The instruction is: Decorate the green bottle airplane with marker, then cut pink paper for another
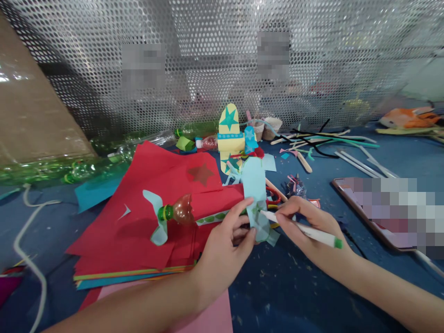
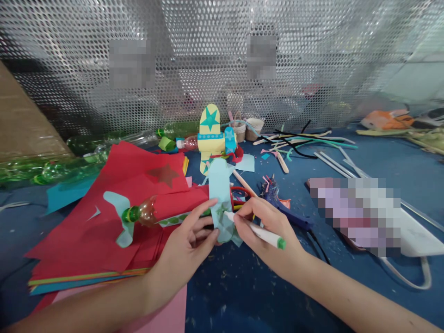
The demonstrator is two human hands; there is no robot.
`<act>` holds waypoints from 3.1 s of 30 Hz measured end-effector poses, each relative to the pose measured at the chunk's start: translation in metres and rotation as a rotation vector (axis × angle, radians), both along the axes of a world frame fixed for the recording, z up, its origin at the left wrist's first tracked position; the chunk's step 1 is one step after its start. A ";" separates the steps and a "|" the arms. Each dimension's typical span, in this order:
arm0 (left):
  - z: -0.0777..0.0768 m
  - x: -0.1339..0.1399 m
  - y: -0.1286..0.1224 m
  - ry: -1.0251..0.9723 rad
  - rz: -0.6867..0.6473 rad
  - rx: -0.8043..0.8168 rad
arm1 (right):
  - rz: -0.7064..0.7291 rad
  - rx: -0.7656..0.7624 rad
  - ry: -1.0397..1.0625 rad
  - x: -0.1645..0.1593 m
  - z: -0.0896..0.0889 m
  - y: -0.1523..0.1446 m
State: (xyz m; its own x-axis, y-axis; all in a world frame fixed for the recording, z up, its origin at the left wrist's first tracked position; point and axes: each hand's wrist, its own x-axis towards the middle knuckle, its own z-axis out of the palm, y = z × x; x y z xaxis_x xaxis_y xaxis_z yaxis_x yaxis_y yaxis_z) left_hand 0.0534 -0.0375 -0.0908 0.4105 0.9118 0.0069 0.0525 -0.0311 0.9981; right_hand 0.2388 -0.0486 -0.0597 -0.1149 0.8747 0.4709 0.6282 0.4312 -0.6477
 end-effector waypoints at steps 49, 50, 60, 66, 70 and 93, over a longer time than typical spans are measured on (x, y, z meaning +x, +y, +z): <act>-0.001 0.000 -0.001 -0.025 0.000 -0.002 | 0.016 -0.012 0.002 0.003 -0.002 0.000; -0.001 0.000 -0.001 -0.022 0.001 -0.001 | 0.021 -0.012 0.001 0.003 -0.002 0.000; 0.001 0.002 0.000 0.003 0.011 -0.005 | 0.030 -0.001 0.005 0.001 -0.002 0.000; 0.001 0.001 0.000 0.003 0.010 -0.001 | 0.038 -0.034 0.014 0.000 -0.002 -0.002; 0.000 0.001 0.000 -0.020 0.001 0.001 | -0.004 -0.071 0.120 0.003 -0.001 -0.002; 0.004 0.000 -0.001 0.009 0.006 0.020 | 0.048 -0.231 0.213 0.009 -0.025 0.003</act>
